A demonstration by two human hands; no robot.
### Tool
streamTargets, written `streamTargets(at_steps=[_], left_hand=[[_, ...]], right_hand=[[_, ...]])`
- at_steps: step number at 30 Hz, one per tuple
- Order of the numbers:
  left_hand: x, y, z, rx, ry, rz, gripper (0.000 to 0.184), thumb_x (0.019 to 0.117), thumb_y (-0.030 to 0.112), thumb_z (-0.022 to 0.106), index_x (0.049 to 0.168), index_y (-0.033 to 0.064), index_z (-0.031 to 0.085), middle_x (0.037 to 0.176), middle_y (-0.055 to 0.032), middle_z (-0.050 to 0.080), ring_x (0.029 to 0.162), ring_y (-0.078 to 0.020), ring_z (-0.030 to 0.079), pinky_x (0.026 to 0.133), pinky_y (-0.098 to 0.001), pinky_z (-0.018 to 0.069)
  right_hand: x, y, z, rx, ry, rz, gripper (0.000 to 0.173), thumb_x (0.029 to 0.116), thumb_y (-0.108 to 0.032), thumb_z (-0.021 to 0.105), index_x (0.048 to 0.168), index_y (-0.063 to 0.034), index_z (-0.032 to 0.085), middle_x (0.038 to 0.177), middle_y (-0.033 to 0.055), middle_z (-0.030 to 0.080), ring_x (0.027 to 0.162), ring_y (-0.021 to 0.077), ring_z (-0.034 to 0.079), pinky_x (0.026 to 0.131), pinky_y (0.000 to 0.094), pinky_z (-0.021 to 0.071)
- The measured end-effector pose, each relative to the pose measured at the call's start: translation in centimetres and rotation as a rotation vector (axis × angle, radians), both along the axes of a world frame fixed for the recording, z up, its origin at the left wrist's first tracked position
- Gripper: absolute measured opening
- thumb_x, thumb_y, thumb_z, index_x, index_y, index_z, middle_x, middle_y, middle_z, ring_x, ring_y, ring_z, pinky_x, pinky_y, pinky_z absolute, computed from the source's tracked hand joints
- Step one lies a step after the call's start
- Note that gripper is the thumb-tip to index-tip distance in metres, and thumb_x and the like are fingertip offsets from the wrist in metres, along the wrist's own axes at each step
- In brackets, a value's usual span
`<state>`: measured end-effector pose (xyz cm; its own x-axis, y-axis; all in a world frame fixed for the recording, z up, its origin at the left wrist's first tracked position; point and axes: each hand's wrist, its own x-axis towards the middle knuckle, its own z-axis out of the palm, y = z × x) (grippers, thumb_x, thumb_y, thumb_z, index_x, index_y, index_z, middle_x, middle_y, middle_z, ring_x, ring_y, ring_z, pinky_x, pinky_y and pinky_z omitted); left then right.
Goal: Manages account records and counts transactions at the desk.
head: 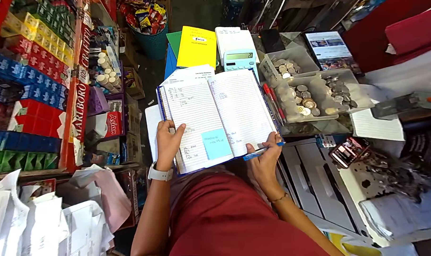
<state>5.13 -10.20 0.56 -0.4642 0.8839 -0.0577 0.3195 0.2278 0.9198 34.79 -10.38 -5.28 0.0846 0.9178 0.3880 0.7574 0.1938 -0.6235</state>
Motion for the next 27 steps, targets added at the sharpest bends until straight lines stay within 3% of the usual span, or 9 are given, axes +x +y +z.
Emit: streamTargets(at_steps=[5,9,11,13,15,16,18,21,27], left_hand=[[0.0,0.1,0.1,-0.002,0.001,-0.004,0.023,0.0958,0.020,0.071,0.093,0.0004,0.059,0.110,-0.0137,0.056,0.101,-0.0208,0.056,0.086,-0.0399,0.0483],[0.0,0.1,0.1,-0.004,-0.025,0.009,0.023,0.0952,0.019,0.072,0.094,0.0004,0.059,0.111,-0.0131,0.056,0.101,-0.0198,0.056,0.086,-0.0387,0.0484],[0.1,0.0,0.1,0.007,-0.067,0.032,0.026,0.0945,0.015,0.073,0.108,-0.0011,0.057,0.118,-0.0165,0.058,0.103,-0.0218,0.060,0.086,-0.0415,0.0514],[0.1,-0.1,0.2,0.028,-0.128,0.042,0.051,0.0950,0.009,0.070,0.138,0.0029,0.045,0.133,-0.0199,0.055,0.110,-0.0243,0.063,0.089,-0.0430,0.0553],[0.0,-0.1,0.2,0.057,-0.147,0.015,0.064,0.0969,0.006,0.065,0.154,0.0099,0.036,0.144,-0.0193,0.051,0.121,-0.0260,0.060,0.096,-0.0445,0.0546],[-0.1,-0.2,0.1,0.074,-0.132,-0.010,0.053,0.0991,0.006,0.061,0.150,0.0073,0.044,0.147,-0.0188,0.051,0.128,-0.0263,0.056,0.102,-0.0456,0.0500],[-0.2,-0.2,0.0,0.082,-0.114,-0.013,0.026,0.1035,0.010,0.051,0.124,0.0035,0.067,0.132,-0.0155,0.059,0.122,-0.0229,0.055,0.100,-0.0437,0.0469],[0.0,-0.4,0.2,0.025,-0.151,0.027,0.050,0.1094,0.038,0.035,0.097,0.0076,0.072,0.117,-0.0087,0.059,0.106,-0.0170,0.057,0.089,-0.0384,0.0501],[0.2,-0.3,0.4,0.046,-0.143,0.044,0.053,0.1055,0.052,0.041,0.087,0.0098,0.066,0.102,-0.0031,0.055,0.091,-0.0093,0.056,0.079,-0.0294,0.0495]], right_hand=[[-0.2,0.4,0.0,0.029,-0.015,0.083,0.048,0.0983,-0.033,0.063,0.110,0.0111,0.051,0.141,0.0420,0.049,0.140,0.0560,0.042,0.117,0.0626,0.0282],[-2.0,0.4,1.4,0.065,0.183,0.105,0.024,0.0989,-0.008,0.058,0.110,0.0130,0.052,0.118,0.0344,0.064,0.126,0.0362,0.061,0.108,0.0384,0.0480],[-3.2,-0.1,2.7,0.152,0.300,0.186,0.012,0.1002,-0.002,0.052,0.105,0.0082,0.050,0.102,0.0192,0.065,0.109,0.0116,0.067,0.095,0.0200,0.0523],[-4.0,-1.2,4.0,0.205,0.438,0.397,0.009,0.1048,-0.010,0.053,0.108,-0.0037,0.047,0.110,0.0047,0.066,0.109,0.0011,0.064,0.097,0.0186,0.0513],[-3.9,-1.6,4.5,0.168,0.518,0.559,0.018,0.1046,-0.024,0.060,0.116,-0.0174,0.048,0.133,0.0010,0.068,0.131,0.0140,0.060,0.113,0.0356,0.0479],[-3.5,-1.6,4.0,0.162,0.522,0.545,0.023,0.1025,-0.027,0.064,0.116,-0.0181,0.048,0.137,0.0040,0.067,0.136,0.0192,0.057,0.117,0.0411,0.0448],[-2.1,-1.2,2.0,0.162,0.428,0.343,0.036,0.0986,-0.028,0.068,0.116,-0.0056,0.046,0.142,0.0204,0.058,0.142,0.0272,0.049,0.117,0.0423,0.0410],[0.2,0.0,-0.3,0.061,0.151,0.045,0.061,0.0951,-0.037,0.068,0.115,0.0156,0.046,0.148,0.0473,0.035,0.147,0.0537,0.030,0.122,0.0538,0.0261],[0.2,0.3,-1.3,0.078,-0.060,0.013,0.057,0.0979,-0.041,0.062,0.109,0.0136,0.052,0.145,0.0475,0.039,0.143,0.0628,0.030,0.121,0.0641,0.0200]])
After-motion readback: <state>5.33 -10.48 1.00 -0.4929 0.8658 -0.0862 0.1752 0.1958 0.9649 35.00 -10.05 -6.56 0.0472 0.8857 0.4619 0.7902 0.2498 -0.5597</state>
